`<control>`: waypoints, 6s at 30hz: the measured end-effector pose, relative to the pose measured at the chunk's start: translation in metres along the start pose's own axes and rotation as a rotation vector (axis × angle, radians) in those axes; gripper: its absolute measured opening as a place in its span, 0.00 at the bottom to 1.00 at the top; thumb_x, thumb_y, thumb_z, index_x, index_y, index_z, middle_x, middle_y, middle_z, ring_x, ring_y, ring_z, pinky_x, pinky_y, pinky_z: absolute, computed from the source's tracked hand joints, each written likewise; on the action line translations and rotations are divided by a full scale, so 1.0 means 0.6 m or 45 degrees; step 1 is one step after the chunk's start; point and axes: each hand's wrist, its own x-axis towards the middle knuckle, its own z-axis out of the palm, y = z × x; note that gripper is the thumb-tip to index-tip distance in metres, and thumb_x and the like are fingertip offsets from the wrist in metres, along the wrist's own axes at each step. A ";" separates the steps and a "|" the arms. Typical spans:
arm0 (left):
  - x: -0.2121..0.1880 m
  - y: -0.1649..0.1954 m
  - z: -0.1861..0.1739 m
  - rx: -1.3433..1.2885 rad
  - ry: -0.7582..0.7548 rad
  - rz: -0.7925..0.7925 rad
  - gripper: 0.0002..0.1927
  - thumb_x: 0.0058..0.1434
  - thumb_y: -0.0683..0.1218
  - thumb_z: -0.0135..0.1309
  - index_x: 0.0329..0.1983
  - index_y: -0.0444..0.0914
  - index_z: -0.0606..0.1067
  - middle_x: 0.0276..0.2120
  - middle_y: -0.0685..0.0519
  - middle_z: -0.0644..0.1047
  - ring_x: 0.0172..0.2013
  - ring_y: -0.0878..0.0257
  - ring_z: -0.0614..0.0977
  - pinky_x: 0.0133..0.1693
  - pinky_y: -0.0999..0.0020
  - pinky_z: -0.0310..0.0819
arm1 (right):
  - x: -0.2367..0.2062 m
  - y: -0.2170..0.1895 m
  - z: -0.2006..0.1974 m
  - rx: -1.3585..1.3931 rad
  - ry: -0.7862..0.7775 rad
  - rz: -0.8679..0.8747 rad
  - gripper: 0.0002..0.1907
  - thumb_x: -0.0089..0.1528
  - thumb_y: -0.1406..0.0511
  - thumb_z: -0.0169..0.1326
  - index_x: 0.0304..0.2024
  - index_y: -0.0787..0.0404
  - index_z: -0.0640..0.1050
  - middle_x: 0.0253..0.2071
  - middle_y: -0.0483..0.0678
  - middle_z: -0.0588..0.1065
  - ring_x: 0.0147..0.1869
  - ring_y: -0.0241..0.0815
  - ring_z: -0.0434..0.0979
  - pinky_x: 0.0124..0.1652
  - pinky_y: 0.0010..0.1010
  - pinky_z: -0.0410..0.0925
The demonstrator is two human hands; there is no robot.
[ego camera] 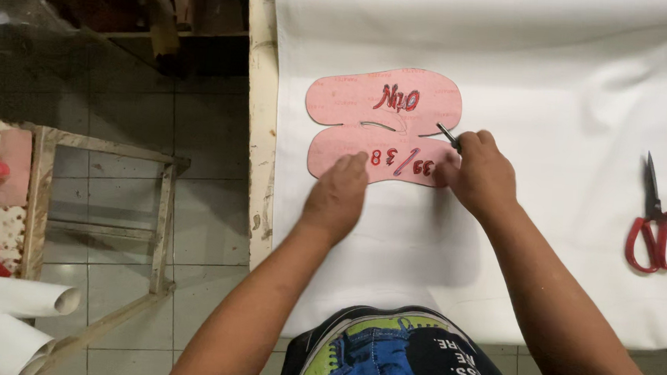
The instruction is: The person lays a roll of white sheet material flat on the work table and smooths it out. They place pink cardboard shoe-pattern templates on the sheet and trace around each template with a pen, repositioning the templates repeatedly to draw outlines of shoe parts onto the white material.
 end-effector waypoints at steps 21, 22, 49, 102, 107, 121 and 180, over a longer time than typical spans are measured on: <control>0.000 0.069 0.071 -0.518 0.324 -0.214 0.21 0.66 0.38 0.43 0.62 0.29 0.69 0.58 0.34 0.73 0.58 0.42 0.73 0.59 0.53 0.65 | 0.048 -0.250 0.067 0.110 -0.519 -1.009 0.11 0.62 0.60 0.57 0.35 0.63 0.77 0.33 0.54 0.78 0.37 0.59 0.78 0.37 0.49 0.70; 0.000 0.068 0.072 -0.472 0.321 -0.201 0.21 0.65 0.39 0.43 0.62 0.29 0.69 0.58 0.34 0.73 0.59 0.43 0.73 0.60 0.53 0.65 | 0.050 -0.253 0.072 0.190 -0.491 -1.035 0.11 0.62 0.60 0.57 0.35 0.63 0.76 0.33 0.54 0.78 0.37 0.59 0.78 0.37 0.49 0.70; 0.120 0.021 0.032 0.032 -0.433 -0.440 0.28 0.66 0.40 0.50 0.67 0.24 0.61 0.64 0.32 0.67 0.61 0.47 0.74 0.58 0.61 0.74 | 0.170 -0.327 0.007 0.303 -0.159 -0.926 0.09 0.65 0.62 0.56 0.37 0.62 0.79 0.35 0.55 0.79 0.38 0.59 0.78 0.39 0.46 0.71; 0.135 -0.055 -0.147 -0.662 -0.454 -0.598 0.26 0.59 0.39 0.54 0.60 0.53 0.77 0.52 0.53 0.70 0.42 0.55 0.82 0.46 0.62 0.81 | -0.043 -0.180 0.105 0.736 -0.054 -0.890 0.11 0.62 0.70 0.60 0.47 0.60 0.77 0.37 0.51 0.79 0.39 0.54 0.79 0.38 0.40 0.72; 0.115 -0.072 -0.138 -0.438 -0.239 -0.258 0.34 0.46 0.38 0.65 0.59 0.49 0.74 0.51 0.53 0.70 0.49 0.53 0.78 0.50 0.58 0.74 | -0.050 -0.195 0.100 0.814 -0.021 -0.822 0.10 0.63 0.71 0.59 0.47 0.60 0.77 0.37 0.52 0.78 0.38 0.53 0.80 0.37 0.39 0.72; 0.046 -0.091 -0.037 -0.047 0.226 -0.001 0.12 0.66 0.52 0.53 0.49 0.45 0.72 0.57 0.49 0.66 0.54 0.51 0.73 0.55 0.55 0.71 | 0.070 -0.096 0.084 1.270 -0.023 -0.017 0.12 0.69 0.64 0.54 0.49 0.68 0.77 0.40 0.48 0.81 0.44 0.35 0.81 0.46 0.27 0.74; -0.058 0.230 0.117 0.254 -0.082 -0.386 0.48 0.67 0.68 0.39 0.79 0.34 0.44 0.75 0.34 0.31 0.73 0.36 0.27 0.64 0.25 0.19 | -0.407 0.320 0.040 -0.170 0.704 0.369 0.18 0.73 0.59 0.53 0.61 0.62 0.71 0.47 0.57 0.73 0.47 0.62 0.75 0.44 0.51 0.68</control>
